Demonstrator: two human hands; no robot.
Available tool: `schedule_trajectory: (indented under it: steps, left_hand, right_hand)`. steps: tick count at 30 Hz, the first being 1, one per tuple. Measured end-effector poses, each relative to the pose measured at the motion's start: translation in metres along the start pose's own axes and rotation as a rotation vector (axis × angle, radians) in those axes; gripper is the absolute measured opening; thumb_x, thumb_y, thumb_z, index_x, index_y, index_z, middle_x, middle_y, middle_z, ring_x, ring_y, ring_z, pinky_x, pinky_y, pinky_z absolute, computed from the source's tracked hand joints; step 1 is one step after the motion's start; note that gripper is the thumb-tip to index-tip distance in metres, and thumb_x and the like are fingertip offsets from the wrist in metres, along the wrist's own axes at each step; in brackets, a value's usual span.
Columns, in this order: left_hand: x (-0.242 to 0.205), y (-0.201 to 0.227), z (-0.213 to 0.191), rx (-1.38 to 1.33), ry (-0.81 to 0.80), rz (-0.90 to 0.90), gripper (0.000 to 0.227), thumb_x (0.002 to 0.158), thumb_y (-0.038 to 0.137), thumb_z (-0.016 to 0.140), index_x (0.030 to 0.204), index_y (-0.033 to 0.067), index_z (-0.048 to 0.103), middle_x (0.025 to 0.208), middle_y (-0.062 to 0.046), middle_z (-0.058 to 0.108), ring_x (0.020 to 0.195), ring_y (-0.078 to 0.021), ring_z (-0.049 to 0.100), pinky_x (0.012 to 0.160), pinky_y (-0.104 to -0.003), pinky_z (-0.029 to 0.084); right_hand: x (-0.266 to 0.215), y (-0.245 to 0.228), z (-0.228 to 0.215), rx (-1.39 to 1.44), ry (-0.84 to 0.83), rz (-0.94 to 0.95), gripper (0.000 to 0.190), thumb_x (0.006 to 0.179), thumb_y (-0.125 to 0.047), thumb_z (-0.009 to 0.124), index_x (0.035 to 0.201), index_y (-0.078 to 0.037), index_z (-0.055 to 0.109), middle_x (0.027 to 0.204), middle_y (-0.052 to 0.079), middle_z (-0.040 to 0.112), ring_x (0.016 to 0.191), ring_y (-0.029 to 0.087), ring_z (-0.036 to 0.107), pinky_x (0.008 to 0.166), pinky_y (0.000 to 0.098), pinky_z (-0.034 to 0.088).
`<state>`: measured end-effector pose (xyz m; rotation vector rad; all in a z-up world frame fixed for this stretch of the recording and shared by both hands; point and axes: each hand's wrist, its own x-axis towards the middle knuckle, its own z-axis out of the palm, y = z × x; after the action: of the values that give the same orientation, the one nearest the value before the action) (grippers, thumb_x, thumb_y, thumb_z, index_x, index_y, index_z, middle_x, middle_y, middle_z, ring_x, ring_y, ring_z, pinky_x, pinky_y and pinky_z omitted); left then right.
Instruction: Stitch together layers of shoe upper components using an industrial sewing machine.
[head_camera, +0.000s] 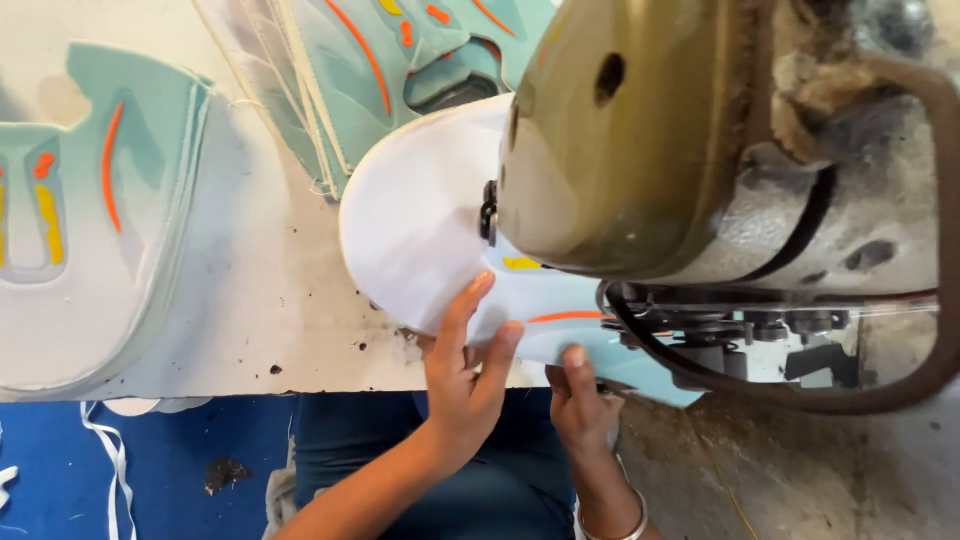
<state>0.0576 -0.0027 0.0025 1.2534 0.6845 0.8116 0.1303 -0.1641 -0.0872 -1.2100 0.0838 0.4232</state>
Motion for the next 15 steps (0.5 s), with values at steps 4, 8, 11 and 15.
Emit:
schedule_trajectory:
  steps: [4,8,11,15]
  left_hand:
    - [0.013,0.004,-0.001,-0.009,0.044,0.056,0.054,0.095,0.004,0.077,0.144,0.0035,0.055,0.136,-0.010,0.062,0.116,-0.0166,0.066,0.097,-0.030,0.058]
    - [0.034,0.019,-0.017,-0.067,-0.003,-0.042,0.059,0.090,0.005,0.082,0.144,0.0042,0.057,0.132,-0.009,0.062,0.116,-0.0152,0.064,0.099,-0.031,0.057]
    - [0.056,0.031,-0.041,-0.013,-0.124,-0.037,0.065,0.087,0.005,0.083,0.147,0.0048,0.056,0.135,-0.007,0.060,0.122,-0.0150,0.061,0.104,-0.032,0.054]
    - [0.105,0.053,-0.066,-0.046,-0.341,-0.155,0.071,0.084,0.006,0.083,0.149,0.0067,0.055,0.135,-0.007,0.063,0.121,-0.0133,0.061,0.104,-0.031,0.053]
  right_hand:
    - [-0.007,0.017,-0.027,-0.250,-0.098,0.004,0.028,0.102,-0.013,0.073,0.121,0.002,0.061,0.104,0.009,0.068,0.088,0.018,0.062,0.072,0.0317,0.053]
    - [-0.017,-0.044,0.015,-0.148,-0.201,0.015,0.034,0.103,-0.016,0.077,0.123,0.003,0.057,0.101,0.010,0.066,0.086,0.018,0.058,0.072,0.0309,0.048]
    - [0.018,-0.028,-0.044,-0.159,-0.176,0.034,0.038,0.100,-0.020,0.076,0.125,0.001,0.058,0.106,0.009,0.067,0.091,0.019,0.060,0.077,0.0323,0.049]
    - [0.072,0.007,-0.126,-0.178,-0.106,0.035,0.044,0.096,-0.026,0.076,0.128,-0.001,0.060,0.112,0.008,0.069,0.099,0.019,0.063,0.084,0.0342,0.051]
